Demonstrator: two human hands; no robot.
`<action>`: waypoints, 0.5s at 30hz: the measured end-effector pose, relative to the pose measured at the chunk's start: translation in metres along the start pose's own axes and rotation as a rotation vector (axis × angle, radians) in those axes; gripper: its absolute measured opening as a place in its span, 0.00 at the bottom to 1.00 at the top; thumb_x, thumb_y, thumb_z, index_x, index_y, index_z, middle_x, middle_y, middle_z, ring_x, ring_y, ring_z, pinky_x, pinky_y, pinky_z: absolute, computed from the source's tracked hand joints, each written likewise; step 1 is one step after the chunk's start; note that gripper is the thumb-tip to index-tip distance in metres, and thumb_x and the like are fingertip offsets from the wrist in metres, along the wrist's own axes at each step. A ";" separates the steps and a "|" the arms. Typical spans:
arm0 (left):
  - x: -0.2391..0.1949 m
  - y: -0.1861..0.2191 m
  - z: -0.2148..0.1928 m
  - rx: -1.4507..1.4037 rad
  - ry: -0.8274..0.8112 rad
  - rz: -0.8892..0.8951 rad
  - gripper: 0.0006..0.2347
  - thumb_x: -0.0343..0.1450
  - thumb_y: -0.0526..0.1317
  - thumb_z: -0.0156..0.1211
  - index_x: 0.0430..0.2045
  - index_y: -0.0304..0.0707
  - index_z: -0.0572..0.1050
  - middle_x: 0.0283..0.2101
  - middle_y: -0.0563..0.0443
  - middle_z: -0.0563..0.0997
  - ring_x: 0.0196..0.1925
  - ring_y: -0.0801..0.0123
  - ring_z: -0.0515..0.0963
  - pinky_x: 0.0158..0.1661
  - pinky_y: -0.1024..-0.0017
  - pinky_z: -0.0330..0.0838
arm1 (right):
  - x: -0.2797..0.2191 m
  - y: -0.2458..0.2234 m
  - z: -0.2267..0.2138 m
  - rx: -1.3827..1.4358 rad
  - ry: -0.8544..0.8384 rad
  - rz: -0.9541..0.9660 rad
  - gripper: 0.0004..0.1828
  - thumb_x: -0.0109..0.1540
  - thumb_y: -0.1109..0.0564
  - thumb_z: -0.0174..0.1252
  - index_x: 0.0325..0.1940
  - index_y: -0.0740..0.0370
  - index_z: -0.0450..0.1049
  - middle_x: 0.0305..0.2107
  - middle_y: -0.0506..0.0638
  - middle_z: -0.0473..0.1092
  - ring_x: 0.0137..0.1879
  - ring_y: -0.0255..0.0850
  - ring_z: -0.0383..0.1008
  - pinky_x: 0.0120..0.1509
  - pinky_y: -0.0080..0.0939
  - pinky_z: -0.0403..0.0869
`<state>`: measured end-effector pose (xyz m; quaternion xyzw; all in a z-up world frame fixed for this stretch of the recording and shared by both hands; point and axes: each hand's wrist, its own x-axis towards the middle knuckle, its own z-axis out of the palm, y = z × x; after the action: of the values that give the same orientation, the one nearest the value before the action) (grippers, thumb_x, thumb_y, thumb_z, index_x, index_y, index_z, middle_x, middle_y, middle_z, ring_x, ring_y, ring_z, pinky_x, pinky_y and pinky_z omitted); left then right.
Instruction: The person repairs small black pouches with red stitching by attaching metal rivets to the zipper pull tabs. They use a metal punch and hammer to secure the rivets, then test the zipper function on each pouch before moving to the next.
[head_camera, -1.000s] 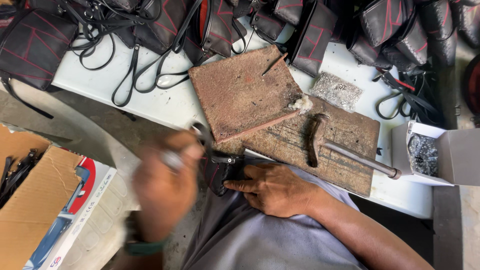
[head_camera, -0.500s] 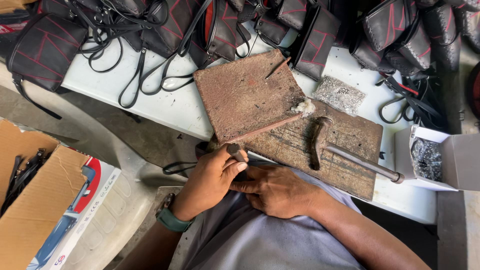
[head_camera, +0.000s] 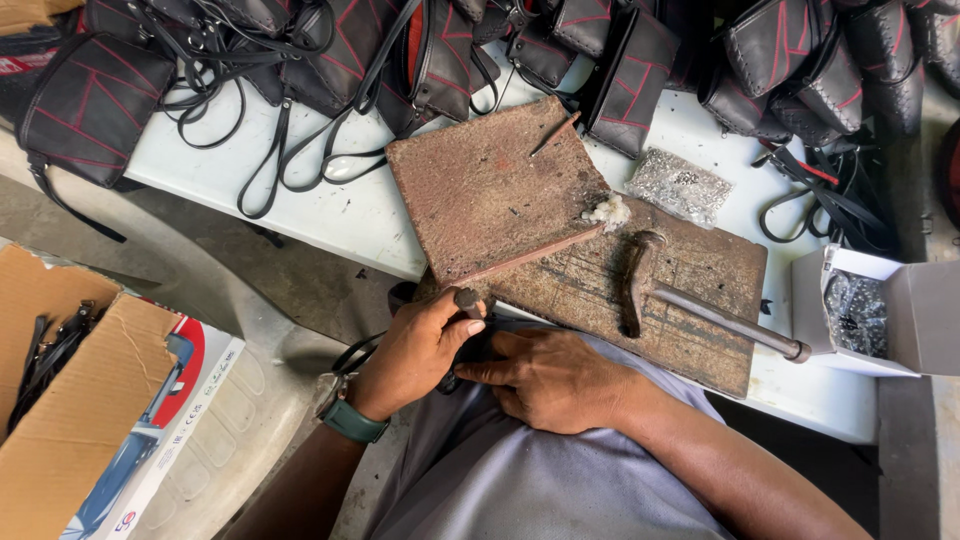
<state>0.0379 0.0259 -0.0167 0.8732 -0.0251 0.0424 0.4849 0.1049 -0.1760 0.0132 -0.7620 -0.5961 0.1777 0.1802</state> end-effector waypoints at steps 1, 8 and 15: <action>0.000 -0.002 0.002 0.025 -0.004 0.027 0.07 0.74 0.38 0.58 0.41 0.35 0.73 0.36 0.42 0.83 0.39 0.52 0.85 0.39 0.61 0.76 | -0.001 0.001 0.001 -0.003 0.012 -0.012 0.24 0.61 0.53 0.58 0.63 0.47 0.76 0.38 0.51 0.71 0.44 0.47 0.76 0.47 0.48 0.76; 0.003 -0.021 -0.002 0.122 -0.045 0.256 0.09 0.73 0.36 0.58 0.45 0.32 0.72 0.42 0.36 0.81 0.45 0.42 0.80 0.42 0.55 0.73 | -0.020 0.007 -0.013 0.065 0.117 0.015 0.28 0.62 0.55 0.59 0.67 0.54 0.71 0.46 0.54 0.73 0.44 0.50 0.78 0.50 0.49 0.78; -0.004 -0.035 0.007 0.215 -0.083 0.150 0.08 0.75 0.39 0.56 0.41 0.33 0.72 0.42 0.41 0.78 0.44 0.48 0.80 0.42 0.57 0.73 | -0.140 0.087 -0.036 -0.456 0.494 0.647 0.32 0.52 0.50 0.66 0.60 0.59 0.76 0.43 0.61 0.73 0.47 0.58 0.75 0.51 0.55 0.74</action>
<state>0.0372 0.0389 -0.0502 0.9167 -0.1058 0.0446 0.3828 0.1644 -0.3338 0.0100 -0.9485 -0.2907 -0.0976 0.0802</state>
